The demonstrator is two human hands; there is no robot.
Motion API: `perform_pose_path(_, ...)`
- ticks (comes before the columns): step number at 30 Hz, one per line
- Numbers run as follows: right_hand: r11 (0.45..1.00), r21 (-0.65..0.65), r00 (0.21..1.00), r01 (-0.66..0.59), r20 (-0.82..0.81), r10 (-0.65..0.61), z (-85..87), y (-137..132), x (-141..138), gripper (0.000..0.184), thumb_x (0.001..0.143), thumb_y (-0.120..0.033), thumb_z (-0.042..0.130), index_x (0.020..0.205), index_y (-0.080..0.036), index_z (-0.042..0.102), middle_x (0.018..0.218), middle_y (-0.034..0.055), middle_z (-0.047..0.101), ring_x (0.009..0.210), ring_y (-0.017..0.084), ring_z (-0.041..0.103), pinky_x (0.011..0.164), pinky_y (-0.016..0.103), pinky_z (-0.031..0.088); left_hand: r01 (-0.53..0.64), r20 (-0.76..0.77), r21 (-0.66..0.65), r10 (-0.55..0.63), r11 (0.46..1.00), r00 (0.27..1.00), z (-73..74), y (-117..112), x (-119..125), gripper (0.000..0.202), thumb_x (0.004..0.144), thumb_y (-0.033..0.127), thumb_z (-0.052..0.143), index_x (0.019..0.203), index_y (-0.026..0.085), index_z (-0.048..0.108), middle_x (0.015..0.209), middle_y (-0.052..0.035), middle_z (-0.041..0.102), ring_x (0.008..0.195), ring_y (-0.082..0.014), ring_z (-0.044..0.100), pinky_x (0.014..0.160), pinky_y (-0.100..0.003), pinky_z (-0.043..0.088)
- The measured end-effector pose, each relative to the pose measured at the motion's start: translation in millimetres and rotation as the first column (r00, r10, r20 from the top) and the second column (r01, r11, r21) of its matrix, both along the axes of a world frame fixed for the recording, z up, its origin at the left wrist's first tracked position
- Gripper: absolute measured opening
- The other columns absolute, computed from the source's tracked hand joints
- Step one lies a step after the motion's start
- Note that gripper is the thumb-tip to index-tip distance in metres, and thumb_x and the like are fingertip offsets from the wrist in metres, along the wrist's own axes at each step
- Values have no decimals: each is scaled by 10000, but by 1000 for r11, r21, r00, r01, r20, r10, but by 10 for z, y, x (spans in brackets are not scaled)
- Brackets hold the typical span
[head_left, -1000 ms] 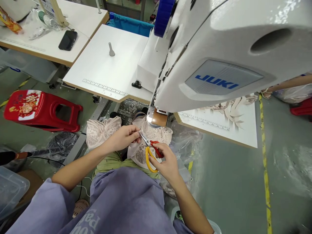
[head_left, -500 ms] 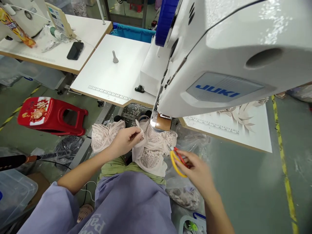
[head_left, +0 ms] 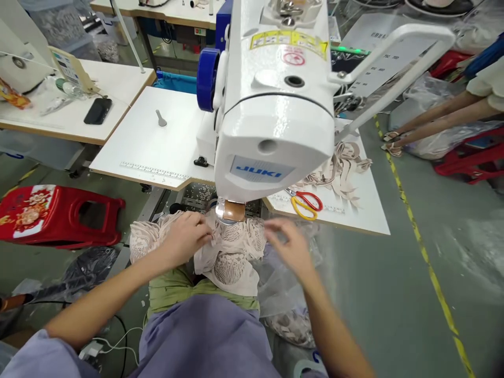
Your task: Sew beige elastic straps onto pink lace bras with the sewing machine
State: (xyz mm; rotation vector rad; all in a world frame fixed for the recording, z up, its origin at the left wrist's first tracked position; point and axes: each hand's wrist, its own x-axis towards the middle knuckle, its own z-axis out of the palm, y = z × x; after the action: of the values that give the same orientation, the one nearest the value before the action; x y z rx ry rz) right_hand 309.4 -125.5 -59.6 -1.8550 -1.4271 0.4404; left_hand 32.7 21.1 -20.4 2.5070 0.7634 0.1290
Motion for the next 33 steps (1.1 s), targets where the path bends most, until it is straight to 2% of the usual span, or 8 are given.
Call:
perform_pose_path(2,959,-67,949,-276,-180,260,-17,-106,-459,508,872,-611,618,1205,-229,661,1211,121,690,1117,272,651,969,419,524,106,82,142,-118,984,990,-35,-162,87,267,995,278,438,850,179,639,879,-85,665,867,-220,590,803,-359,459)
perform_pose_path(4,934,-13,874,-357,-357,329,-38,-141,-791,699,806,-738,601,1270,-215,622,1233,137,673,1167,300,632,994,434,516,181,140,158,-203,971,969,-22,-328,191,331,1011,304,395,768,184,586,718,-50,611,716,-193,555,714,-333,443)
perform_pose_path(8,1000,15,752,-6,-660,14,19,-39,-1015,553,934,-701,402,959,-204,644,801,57,672,740,202,665,673,320,565,47,223,-96,-25,994,974,132,-538,403,357,1015,377,374,713,211,467,623,3,523,573,-146,476,583,-285,357)
perform_pose_path(11,977,-58,688,207,-701,-187,193,120,-938,354,932,-546,530,805,-217,564,606,-24,552,518,128,515,480,235,437,-110,261,-447,247,888,933,231,-560,511,394,1028,414,336,689,218,379,610,35,461,548,-118,435,533,-253,329)
perform_pose_path(13,970,-27,696,242,-692,-193,322,259,-836,276,879,-480,617,828,-215,559,602,-41,548,517,114,502,493,223,417,-169,267,-532,354,829,896,237,-529,529,435,1032,453,325,675,213,384,607,36,450,547,-113,427,520,-247,322)
perform_pose_path(19,982,-18,854,189,-490,-174,447,695,-478,160,817,-359,618,832,-207,569,535,-78,469,497,102,410,502,228,337,-216,284,-86,232,973,931,101,-351,428,299,1005,363,467,1192,195,629,650,11,631,574,-143,556,571,-265,351)
perform_pose_path(22,993,21,924,116,-370,-100,392,843,-336,106,792,-314,580,806,-211,559,579,-55,516,548,121,450,535,241,357,-162,293,124,120,979,948,74,-282,434,325,1021,303,428,1191,209,689,676,-21,699,603,-157,598,594,-282,369)
perform_pose_path(33,998,52,991,-35,-129,41,205,1060,-112,124,786,-316,572,719,-214,596,777,60,697,752,238,637,699,355,520,-190,161,217,157,958,974,191,-145,501,369,1017,339,419,1208,243,720,647,-8,732,573,-146,619,561,-277,359)
